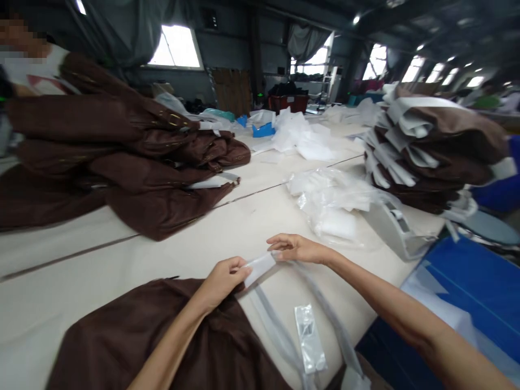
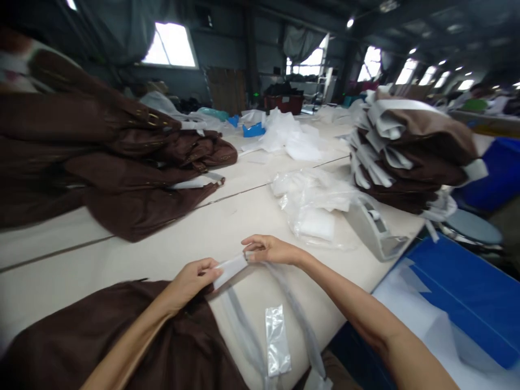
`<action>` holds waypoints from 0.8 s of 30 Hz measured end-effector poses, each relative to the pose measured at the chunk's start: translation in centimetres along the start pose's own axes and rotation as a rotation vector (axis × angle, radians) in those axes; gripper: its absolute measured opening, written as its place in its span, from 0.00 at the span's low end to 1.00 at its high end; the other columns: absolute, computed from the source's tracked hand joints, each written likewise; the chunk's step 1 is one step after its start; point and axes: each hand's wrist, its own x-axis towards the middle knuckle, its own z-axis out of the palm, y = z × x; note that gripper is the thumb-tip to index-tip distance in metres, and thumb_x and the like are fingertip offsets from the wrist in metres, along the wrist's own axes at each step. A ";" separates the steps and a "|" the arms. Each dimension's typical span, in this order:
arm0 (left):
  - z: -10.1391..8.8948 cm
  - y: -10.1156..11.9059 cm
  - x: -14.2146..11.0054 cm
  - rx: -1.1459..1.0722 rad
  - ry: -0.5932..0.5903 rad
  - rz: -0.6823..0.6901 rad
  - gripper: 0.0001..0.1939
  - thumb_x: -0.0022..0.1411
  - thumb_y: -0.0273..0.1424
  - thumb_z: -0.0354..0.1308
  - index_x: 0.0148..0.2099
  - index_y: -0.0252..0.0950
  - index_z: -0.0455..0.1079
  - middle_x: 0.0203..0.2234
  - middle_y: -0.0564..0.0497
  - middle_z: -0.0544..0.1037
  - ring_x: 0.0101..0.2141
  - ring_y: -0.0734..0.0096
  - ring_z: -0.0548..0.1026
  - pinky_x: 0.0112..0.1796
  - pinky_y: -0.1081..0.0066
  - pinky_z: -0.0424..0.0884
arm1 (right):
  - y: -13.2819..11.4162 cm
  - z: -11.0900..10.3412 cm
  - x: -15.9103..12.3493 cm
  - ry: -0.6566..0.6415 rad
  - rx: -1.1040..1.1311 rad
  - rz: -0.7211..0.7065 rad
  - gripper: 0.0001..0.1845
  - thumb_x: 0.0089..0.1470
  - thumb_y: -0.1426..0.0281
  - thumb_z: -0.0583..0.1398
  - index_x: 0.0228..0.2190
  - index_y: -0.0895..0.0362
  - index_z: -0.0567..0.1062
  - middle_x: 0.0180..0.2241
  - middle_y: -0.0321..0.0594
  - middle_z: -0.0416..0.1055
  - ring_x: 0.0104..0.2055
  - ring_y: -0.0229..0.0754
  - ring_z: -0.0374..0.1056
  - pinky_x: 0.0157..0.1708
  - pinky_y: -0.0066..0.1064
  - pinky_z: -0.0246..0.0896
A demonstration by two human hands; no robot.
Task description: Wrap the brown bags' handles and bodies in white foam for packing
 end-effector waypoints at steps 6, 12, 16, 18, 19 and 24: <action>-0.3 -0.5 1.2 -0.007 0.005 -0.087 0.27 0.42 0.56 0.64 0.29 0.37 0.70 0.17 0.57 0.70 0.21 0.70 0.66 0.24 0.76 0.59 | -1.3 -4.7 -12.2 0.751 -0.264 0.033 0.22 0.44 0.58 0.64 0.39 0.58 0.76 0.31 0.39 0.74 0.31 0.41 0.70 0.31 0.32 0.65; -0.2 -0.9 1.5 -0.078 -0.019 -0.199 0.28 0.37 0.59 0.67 0.29 0.41 0.72 0.18 0.60 0.72 0.21 0.70 0.67 0.24 0.75 0.62 | -3.4 -12.8 -23.7 1.312 -0.465 0.113 0.19 0.44 0.56 0.60 0.31 0.59 0.74 0.24 0.37 0.70 0.27 0.41 0.64 0.27 0.31 0.57; 0.0 -0.9 1.5 -0.081 -0.009 -0.211 0.31 0.33 0.63 0.66 0.29 0.43 0.73 0.17 0.60 0.73 0.22 0.67 0.69 0.24 0.73 0.63 | -3.6 -16.8 -26.2 1.410 -0.533 0.247 0.10 0.43 0.63 0.63 0.23 0.58 0.75 0.23 0.37 0.71 0.31 0.43 0.66 0.33 0.31 0.58; 0.2 -0.8 1.4 -0.075 -0.002 -0.206 0.32 0.31 0.65 0.65 0.28 0.43 0.72 0.15 0.61 0.71 0.20 0.68 0.66 0.23 0.73 0.62 | -3.5 -17.8 -26.1 1.380 -0.512 0.356 0.10 0.45 0.66 0.65 0.20 0.58 0.74 0.20 0.35 0.69 0.29 0.41 0.65 0.32 0.31 0.58; 0.3 -0.7 1.3 -0.079 0.006 -0.199 0.32 0.31 0.65 0.65 0.27 0.43 0.72 0.14 0.61 0.70 0.19 0.69 0.65 0.22 0.74 0.61 | -3.4 -18.1 -25.9 1.362 -0.491 0.408 0.11 0.48 0.66 0.65 0.20 0.59 0.73 0.19 0.33 0.68 0.27 0.39 0.65 0.31 0.31 0.59; 0.4 -0.6 1.2 -0.120 0.014 -0.198 0.32 0.30 0.64 0.66 0.25 0.42 0.70 0.15 0.61 0.70 0.18 0.71 0.65 0.22 0.74 0.61 | -3.1 -18.4 -24.4 1.308 -0.388 0.532 0.14 0.58 0.64 0.63 0.26 0.60 0.72 0.23 0.31 0.68 0.24 0.34 0.64 0.28 0.28 0.62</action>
